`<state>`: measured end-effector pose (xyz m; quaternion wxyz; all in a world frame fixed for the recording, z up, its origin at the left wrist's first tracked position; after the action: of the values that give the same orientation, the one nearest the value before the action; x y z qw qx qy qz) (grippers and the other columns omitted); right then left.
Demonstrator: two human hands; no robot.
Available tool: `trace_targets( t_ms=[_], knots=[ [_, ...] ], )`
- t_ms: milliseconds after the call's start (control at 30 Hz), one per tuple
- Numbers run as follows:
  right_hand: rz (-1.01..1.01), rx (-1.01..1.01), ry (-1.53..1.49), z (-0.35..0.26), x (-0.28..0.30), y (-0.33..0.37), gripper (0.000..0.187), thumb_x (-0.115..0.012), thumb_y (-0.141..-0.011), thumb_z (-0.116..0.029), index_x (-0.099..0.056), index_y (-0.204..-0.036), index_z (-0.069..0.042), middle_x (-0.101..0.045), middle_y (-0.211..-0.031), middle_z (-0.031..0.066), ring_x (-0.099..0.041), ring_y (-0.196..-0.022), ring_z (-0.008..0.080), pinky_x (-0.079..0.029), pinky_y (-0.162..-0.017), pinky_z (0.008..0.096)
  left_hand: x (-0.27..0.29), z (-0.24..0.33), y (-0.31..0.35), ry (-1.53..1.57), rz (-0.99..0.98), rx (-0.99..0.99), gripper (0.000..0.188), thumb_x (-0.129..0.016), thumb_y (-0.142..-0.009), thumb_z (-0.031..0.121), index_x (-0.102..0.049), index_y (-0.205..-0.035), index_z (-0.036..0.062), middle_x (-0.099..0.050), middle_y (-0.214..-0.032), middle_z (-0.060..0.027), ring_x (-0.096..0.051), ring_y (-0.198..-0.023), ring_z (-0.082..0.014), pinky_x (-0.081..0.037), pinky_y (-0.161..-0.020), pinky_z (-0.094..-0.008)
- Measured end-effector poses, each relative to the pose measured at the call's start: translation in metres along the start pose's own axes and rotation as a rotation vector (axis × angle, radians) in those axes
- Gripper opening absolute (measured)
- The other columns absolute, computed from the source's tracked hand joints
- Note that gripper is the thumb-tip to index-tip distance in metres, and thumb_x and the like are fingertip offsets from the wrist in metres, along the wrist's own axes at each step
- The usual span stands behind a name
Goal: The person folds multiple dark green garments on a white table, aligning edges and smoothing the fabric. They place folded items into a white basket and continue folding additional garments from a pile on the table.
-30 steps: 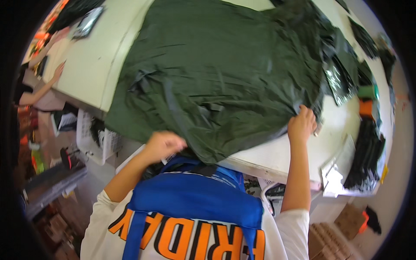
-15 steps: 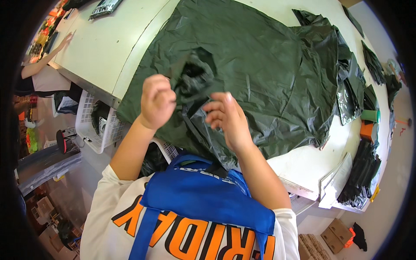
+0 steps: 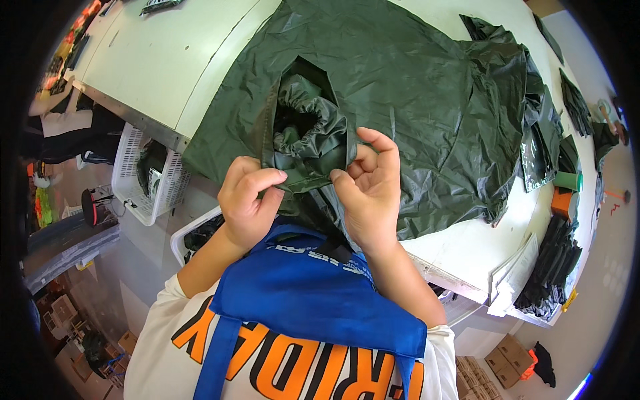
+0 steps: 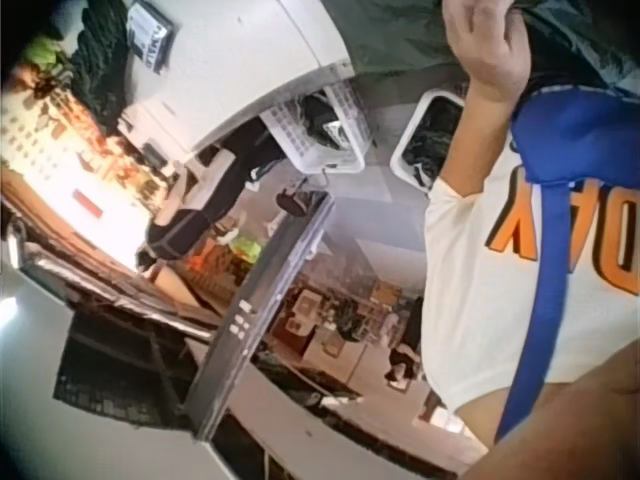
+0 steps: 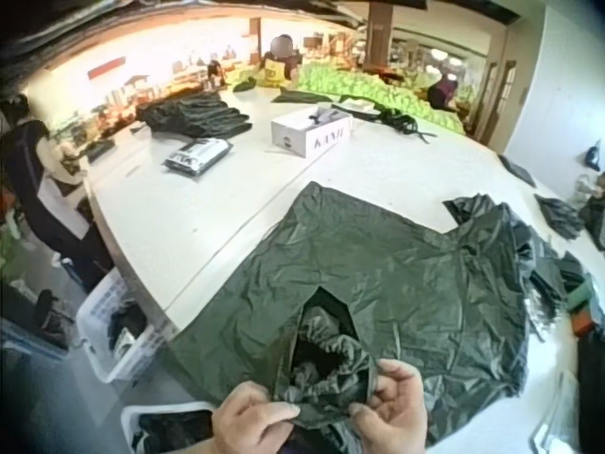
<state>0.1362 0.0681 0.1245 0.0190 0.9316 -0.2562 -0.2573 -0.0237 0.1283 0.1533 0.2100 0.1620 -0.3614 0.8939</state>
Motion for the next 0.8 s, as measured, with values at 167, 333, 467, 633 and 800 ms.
trace_targets(
  t_ms=[167, 333, 467, 633, 800],
  knots=[
    [0.048, 0.142, 0.065, 0.000, -0.005, 0.012, 0.061, -0.052, -0.077, 0.019, -0.031, -0.130, -0.005, -0.052, -0.111, 0.0109, -0.052, -0.100, 0.0148, -0.044, -0.085, 0.0268, -0.020, -0.021, 0.012, 0.706, -0.065, 0.607, 0.033, -0.059, -0.085, -0.004, -0.047, -0.116, 0.0023, -0.061, -0.098, -0.0102, -0.060, -0.087, -0.0144, -0.051, -0.078, -0.0288],
    [0.078, 0.112, -0.044, 0.006, 0.000, 0.017, 0.062, -0.054, -0.077, 0.019, -0.032, -0.129, -0.007, -0.047, -0.108, 0.0075, -0.050, -0.093, 0.0126, -0.045, -0.082, 0.0261, -0.035, -0.019, 0.010, 1.010, 0.020, 0.781, 0.031, -0.052, -0.090, -0.003, -0.040, -0.118, 0.0046, -0.062, -0.099, -0.0139, -0.062, -0.087, -0.0159, -0.053, -0.077, -0.0316],
    [0.071, 0.105, -0.035, -0.004, 0.019, 0.020, 0.056, -0.060, -0.075, 0.015, -0.043, -0.124, -0.008, -0.043, -0.108, 0.0071, -0.049, -0.090, 0.0148, -0.043, -0.080, 0.0259, -0.048, -0.007, 0.008, 0.984, -0.101, 0.787, 0.030, -0.049, -0.092, 0.000, -0.039, -0.120, 0.0036, -0.062, -0.098, -0.0129, -0.061, -0.085, -0.0159, -0.051, -0.078, -0.0305],
    [0.069, 0.779, 1.107, -0.079, 0.012, 0.051, 0.029, -0.078, -0.062, -0.001, -0.069, -0.089, -0.008, -0.051, -0.100, 0.0090, -0.051, -0.083, 0.0202, -0.043, -0.069, 0.0293, -0.069, 0.018, -0.005, 0.823, -0.186, 0.690, 0.031, -0.050, -0.094, 0.005, -0.042, -0.124, 0.0035, -0.054, -0.075, -0.0015, -0.060, -0.076, -0.0093, -0.045, -0.069, -0.0223],
    [0.011, 0.901, 0.981, -0.088, 0.039, 0.048, 0.022, -0.074, -0.067, 0.004, -0.066, -0.085, -0.004, -0.059, -0.083, 0.0081, -0.057, -0.078, 0.0198, -0.045, -0.067, 0.0302, -0.094, 0.044, -0.022, 0.666, -0.344, 0.660, 0.030, -0.049, -0.095, 0.007, -0.042, -0.124, 0.0020, -0.054, -0.071, -0.0014, -0.058, -0.072, -0.0078, -0.044, -0.068, -0.0216]
  ],
)
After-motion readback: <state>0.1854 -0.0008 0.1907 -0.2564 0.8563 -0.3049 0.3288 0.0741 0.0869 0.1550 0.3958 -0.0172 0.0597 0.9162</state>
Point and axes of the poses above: each hand's wrist, its own y-axis away from the middle knuckle, its own x-axis out of the back of the hand, z = x × y, the point moved 8 cm from there along -y, towards the middle knuckle
